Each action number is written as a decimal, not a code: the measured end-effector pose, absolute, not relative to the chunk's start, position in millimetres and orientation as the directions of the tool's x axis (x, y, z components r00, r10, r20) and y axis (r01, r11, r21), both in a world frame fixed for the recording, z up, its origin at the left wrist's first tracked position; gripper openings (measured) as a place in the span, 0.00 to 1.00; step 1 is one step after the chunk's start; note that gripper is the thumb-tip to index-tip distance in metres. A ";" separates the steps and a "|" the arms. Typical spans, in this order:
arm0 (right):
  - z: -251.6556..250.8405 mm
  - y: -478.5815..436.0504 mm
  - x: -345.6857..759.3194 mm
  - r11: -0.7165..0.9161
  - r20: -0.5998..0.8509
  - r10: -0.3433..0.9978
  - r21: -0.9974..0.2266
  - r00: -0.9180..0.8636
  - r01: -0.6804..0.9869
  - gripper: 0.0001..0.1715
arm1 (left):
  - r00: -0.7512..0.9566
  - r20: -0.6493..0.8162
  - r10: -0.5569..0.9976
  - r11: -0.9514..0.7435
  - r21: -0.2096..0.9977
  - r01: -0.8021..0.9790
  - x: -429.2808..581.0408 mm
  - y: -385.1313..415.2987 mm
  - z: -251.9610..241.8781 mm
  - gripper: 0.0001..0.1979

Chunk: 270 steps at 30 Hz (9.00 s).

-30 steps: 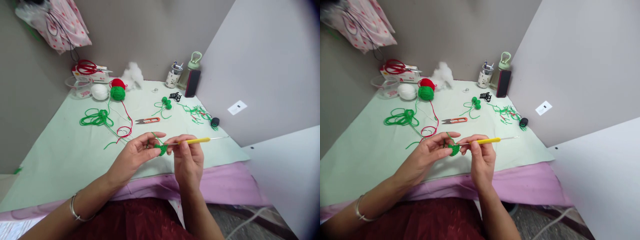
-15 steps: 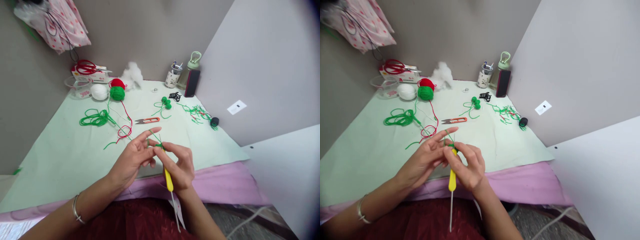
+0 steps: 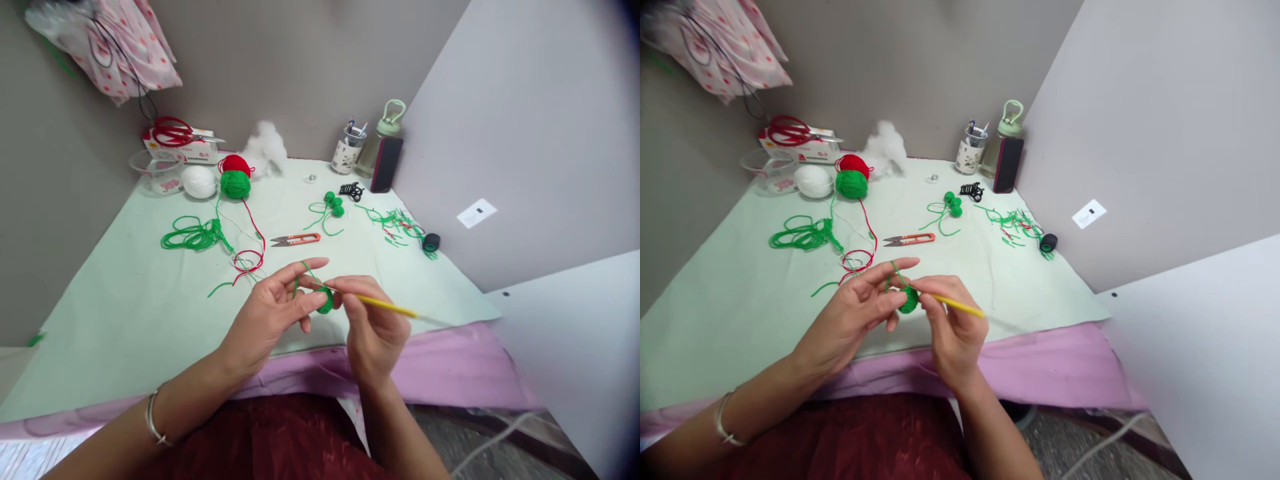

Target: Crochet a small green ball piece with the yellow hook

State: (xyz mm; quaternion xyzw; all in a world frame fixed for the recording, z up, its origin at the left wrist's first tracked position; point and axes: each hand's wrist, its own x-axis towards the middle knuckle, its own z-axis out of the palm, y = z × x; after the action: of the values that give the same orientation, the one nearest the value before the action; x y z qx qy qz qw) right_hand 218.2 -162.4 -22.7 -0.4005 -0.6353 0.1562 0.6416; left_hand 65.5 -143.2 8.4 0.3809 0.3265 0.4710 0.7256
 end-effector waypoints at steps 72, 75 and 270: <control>-18.2 -157.6 217.9 0.524 0.514 0.836 -0.851 0.194 -0.004 0.08 | 0.376 -0.076 0.923 0.241 0.878 -0.414 60.2 -139.7 0.7 0.17; -18.6 -156.6 219.2 0.455 0.422 0.876 -0.883 0.232 -0.116 0.07 | 0.356 -0.045 0.933 0.187 0.907 -0.377 58.3 -139.5 -2.0 0.16; -6.2 -168.8 222.6 0.543 0.533 0.824 -0.840 0.193 -0.001 0.12 | 0.307 0.034 0.951 0.048 0.966 -0.255 54.8 -146.0 7.0 0.18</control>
State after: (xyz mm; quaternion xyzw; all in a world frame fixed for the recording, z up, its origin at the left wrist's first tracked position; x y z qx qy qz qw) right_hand 222.6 -168.8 -6.2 -0.3688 -0.5578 0.3039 0.6786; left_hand 54.8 -146.0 7.0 0.5007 0.3476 0.4748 0.6349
